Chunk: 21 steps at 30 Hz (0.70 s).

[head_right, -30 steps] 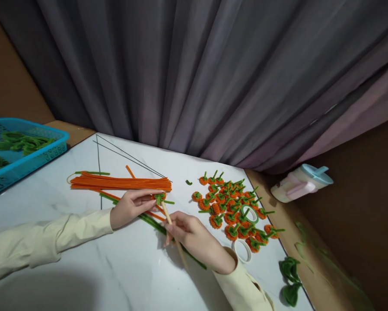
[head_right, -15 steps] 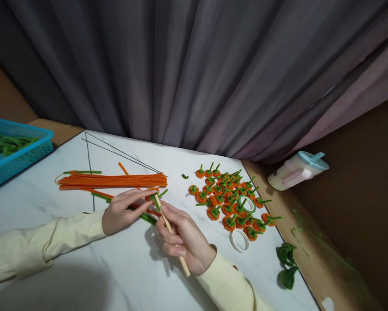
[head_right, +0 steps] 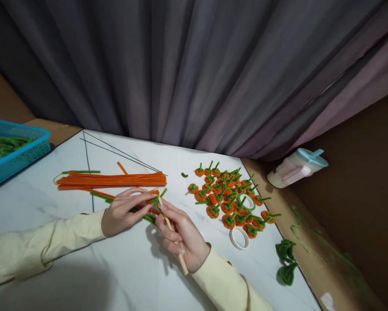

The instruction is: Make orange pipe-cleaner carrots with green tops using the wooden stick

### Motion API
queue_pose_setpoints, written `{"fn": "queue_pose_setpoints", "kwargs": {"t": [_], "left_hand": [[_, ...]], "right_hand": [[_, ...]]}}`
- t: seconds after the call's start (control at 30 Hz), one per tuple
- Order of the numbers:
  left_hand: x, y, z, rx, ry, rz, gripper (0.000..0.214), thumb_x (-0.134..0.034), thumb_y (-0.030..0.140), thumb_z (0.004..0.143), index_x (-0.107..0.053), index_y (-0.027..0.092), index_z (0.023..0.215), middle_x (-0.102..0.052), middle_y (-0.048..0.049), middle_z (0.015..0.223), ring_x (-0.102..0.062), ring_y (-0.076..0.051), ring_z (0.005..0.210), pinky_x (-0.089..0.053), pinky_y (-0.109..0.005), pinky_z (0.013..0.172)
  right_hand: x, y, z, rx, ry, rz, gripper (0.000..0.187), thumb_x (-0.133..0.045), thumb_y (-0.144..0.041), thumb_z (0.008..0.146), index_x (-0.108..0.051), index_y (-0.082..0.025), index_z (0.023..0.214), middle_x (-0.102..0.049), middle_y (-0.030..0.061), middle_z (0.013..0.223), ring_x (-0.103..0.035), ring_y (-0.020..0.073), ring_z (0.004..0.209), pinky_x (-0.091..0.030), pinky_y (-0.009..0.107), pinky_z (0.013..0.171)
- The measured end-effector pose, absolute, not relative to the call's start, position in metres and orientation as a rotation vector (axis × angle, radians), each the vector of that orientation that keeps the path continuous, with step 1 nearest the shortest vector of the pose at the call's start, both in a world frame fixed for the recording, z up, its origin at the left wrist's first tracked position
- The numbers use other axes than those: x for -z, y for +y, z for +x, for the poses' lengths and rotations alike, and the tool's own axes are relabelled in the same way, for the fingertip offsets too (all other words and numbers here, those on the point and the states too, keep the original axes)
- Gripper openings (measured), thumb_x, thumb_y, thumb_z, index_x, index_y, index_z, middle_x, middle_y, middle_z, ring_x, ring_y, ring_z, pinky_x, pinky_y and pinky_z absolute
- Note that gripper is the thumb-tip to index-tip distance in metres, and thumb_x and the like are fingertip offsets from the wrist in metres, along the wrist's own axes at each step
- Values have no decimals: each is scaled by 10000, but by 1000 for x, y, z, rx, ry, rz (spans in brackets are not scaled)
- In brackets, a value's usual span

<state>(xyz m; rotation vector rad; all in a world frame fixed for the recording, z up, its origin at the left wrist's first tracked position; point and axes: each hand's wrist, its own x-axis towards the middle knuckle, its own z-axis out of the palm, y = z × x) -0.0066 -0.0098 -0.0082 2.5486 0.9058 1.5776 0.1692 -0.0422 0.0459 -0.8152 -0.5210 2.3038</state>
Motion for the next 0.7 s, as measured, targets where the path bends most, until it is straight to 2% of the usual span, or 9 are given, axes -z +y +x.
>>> {"fn": "queue_pose_setpoints", "kwargs": {"t": [0.23, 0.5, 0.7], "left_hand": [[8, -11, -6, -1562, 928, 2625, 226, -546, 120, 793, -561, 164, 1013, -705, -5, 777, -655, -119, 643, -544, -307, 819], [7, -12, -4, -1503, 918, 2675, 169, -530, 139, 798, -575, 144, 961, -709, -32, 783, -681, -149, 725, -551, -276, 818], [7, -12, -3, -1505, 914, 2648, 176, -539, 121, 770, -599, 141, 934, -708, -35, 756, -683, -162, 730, -538, -308, 854]], "right_hand": [[-47, -52, 162, -2198, -512, -924, 115, -541, -200, 815, -521, -185, 927, -422, -84, 569, -125, -9, 323, -186, 74, 225], [-46, -63, 151, -1984, -685, -1112, 350, -540, -271, 809, -481, -197, 1146, -410, -91, 515, -169, 8, 294, -292, 115, 208], [-44, -63, 151, -1918, -790, -1210, 452, -571, -330, 784, -458, -206, 1203, -448, -82, 532, -240, 15, 289, -324, 131, 218]]}}
